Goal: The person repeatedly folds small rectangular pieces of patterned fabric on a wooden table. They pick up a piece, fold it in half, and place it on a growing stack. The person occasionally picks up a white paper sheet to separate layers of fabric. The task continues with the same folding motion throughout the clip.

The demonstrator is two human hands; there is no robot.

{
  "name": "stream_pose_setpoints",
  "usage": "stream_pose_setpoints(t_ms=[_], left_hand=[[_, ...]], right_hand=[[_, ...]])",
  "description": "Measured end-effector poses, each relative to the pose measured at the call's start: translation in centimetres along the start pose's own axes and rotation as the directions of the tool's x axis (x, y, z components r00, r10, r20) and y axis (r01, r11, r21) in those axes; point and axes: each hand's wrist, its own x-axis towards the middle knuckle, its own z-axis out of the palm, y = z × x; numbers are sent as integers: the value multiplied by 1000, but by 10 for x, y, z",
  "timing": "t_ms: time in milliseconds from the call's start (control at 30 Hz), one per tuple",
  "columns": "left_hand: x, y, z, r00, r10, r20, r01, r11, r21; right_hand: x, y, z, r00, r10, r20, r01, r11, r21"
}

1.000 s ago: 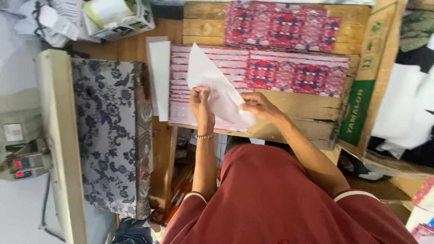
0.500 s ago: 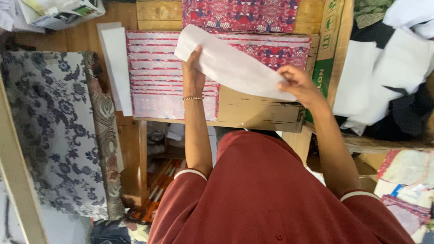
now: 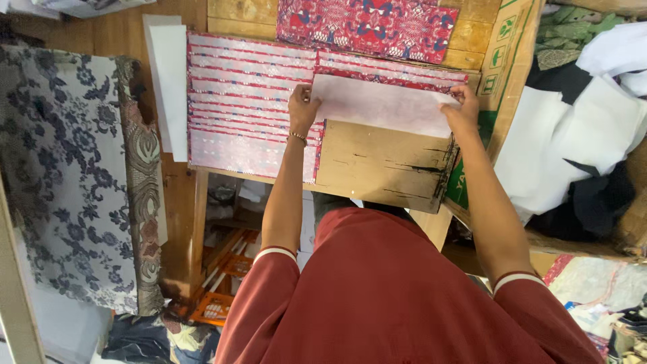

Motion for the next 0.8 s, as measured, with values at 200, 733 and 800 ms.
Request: stream_pose_setpoints(t_ms=[200, 733, 800], left_hand=[[9, 10, 6, 998, -55, 18, 51, 985, 168], [10, 47, 9, 998, 15, -68, 5, 955, 295], [10, 47, 8, 997, 22, -80, 2, 957, 289]], right_hand=[[20, 42, 9, 978, -163, -130, 151, 983, -102], [24, 27, 4, 970, -61, -235, -9, 958, -285], [25, 28, 4, 969, -69, -237, -10, 947, -321]])
